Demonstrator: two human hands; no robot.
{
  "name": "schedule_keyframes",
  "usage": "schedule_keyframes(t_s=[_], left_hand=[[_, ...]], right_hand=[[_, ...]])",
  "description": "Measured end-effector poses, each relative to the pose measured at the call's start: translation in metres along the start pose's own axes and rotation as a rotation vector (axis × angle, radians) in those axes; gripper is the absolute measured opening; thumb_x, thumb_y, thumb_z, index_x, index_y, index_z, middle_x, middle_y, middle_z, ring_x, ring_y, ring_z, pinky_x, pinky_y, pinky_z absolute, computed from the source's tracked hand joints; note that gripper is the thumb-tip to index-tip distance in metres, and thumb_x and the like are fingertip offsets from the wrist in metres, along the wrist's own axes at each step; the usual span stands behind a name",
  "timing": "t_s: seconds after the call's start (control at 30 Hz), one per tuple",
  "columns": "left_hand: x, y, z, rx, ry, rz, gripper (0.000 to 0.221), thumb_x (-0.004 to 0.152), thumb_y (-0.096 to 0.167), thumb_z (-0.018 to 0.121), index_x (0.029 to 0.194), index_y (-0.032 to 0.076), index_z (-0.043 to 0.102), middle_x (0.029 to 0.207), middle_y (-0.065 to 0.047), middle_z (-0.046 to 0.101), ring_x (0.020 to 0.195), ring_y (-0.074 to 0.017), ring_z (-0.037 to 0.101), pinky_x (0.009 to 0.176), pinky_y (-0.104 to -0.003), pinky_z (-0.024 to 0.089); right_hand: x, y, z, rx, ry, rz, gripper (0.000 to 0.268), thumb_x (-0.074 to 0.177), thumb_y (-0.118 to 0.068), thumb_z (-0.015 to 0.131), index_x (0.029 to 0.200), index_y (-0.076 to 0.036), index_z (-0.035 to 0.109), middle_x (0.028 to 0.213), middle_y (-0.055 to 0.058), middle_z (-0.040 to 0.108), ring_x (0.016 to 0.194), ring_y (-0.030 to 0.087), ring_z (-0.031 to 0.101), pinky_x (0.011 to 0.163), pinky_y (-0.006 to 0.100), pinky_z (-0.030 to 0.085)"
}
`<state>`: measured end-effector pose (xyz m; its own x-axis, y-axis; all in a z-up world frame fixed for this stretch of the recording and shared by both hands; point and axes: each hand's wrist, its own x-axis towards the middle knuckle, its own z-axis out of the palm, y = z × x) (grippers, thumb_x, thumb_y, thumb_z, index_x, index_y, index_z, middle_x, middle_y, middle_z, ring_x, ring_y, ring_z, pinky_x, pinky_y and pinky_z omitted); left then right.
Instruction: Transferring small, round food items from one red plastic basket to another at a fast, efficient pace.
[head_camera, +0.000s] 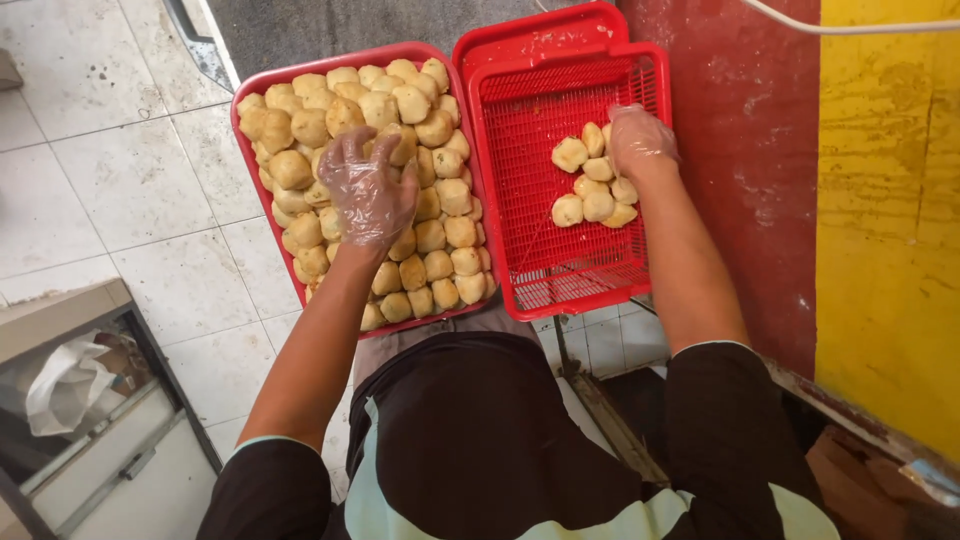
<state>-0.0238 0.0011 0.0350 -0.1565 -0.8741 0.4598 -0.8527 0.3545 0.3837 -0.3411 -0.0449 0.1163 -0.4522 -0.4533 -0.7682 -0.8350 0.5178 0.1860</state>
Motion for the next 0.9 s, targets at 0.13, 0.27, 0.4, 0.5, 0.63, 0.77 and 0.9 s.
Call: schedule_keyframes(t_s=[0.13,0.27,0.4,0.5,0.63,0.77,0.9], left_hand=[[0.001,0.0,0.005,-0.008,-0.008,0.007,0.031,0.079,0.026,0.073,0.106,0.017,0.061,0.112,-0.009,0.053,0.109,-0.0291,0.047,0.091,-0.043,0.034],[0.004,0.001,0.009,-0.01,-0.039,-0.013,0.034,0.08,0.033,0.075,0.107,0.016,0.062,0.117,-0.011,0.051,0.112,-0.0318,0.045,0.093,-0.047,0.033],[-0.011,-0.011,0.032,0.025,-0.121,-0.048,0.045,0.08,0.041,0.08,0.116,0.021,0.064,0.138,-0.014,0.044,0.125,-0.0374,0.038,0.099,-0.051,0.03],[-0.005,-0.008,0.034,0.064,-0.067,-0.089,0.024,0.08,0.024,0.075,0.102,0.021,0.066,0.139,-0.013,0.045,0.124,-0.0381,0.042,0.099,-0.054,0.034],[-0.008,-0.011,0.036,0.075,-0.045,-0.11,0.023,0.077,0.023,0.075,0.098,0.02,0.068,0.142,-0.01,0.041,0.127,-0.0375,0.039,0.096,-0.052,0.034],[-0.012,-0.011,0.024,0.046,-0.042,-0.083,0.032,0.079,0.024,0.072,0.109,0.019,0.064,0.142,-0.012,0.04,0.129,-0.0376,0.036,0.1,-0.051,0.034],[-0.01,-0.011,0.018,-0.096,0.165,0.106,0.045,0.1,0.028,0.047,0.144,0.019,0.039,0.154,-0.004,0.028,0.146,-0.0178,0.023,0.122,-0.039,0.015]], right_hand=[[0.04,0.007,0.019,-0.417,0.05,-0.068,0.06,0.076,-0.01,0.073,0.132,-0.005,0.052,0.133,0.012,0.05,0.114,0.038,0.058,0.068,0.055,0.061],[-0.005,0.016,0.0,-0.034,0.168,-0.167,0.04,0.08,-0.018,0.061,0.119,-0.013,0.056,0.118,0.019,0.06,0.107,0.041,0.057,0.082,0.059,0.049],[-0.033,0.008,0.009,0.69,0.201,-0.504,0.034,0.084,-0.016,0.074,0.116,-0.017,0.064,0.103,0.002,0.066,0.088,0.013,0.062,0.074,0.025,0.056],[-0.061,-0.038,0.022,0.835,0.052,-0.752,0.044,0.082,-0.008,0.068,0.125,-0.014,0.057,0.131,0.007,0.06,0.112,0.02,0.062,0.089,0.028,0.058],[-0.075,-0.105,0.043,0.561,0.071,-0.744,0.036,0.086,-0.018,0.067,0.122,-0.016,0.059,0.103,0.003,0.067,0.081,0.012,0.064,0.062,0.02,0.058],[-0.012,-0.147,0.102,0.549,0.321,-0.933,0.03,0.078,0.003,0.067,0.103,-0.002,0.051,0.099,0.012,0.058,0.063,0.013,0.057,0.057,0.027,0.054],[-0.019,-0.135,0.103,0.478,0.57,-0.939,0.024,0.073,-0.005,0.074,0.096,-0.007,0.067,0.097,0.012,0.064,0.082,0.034,0.065,0.067,0.046,0.055]])
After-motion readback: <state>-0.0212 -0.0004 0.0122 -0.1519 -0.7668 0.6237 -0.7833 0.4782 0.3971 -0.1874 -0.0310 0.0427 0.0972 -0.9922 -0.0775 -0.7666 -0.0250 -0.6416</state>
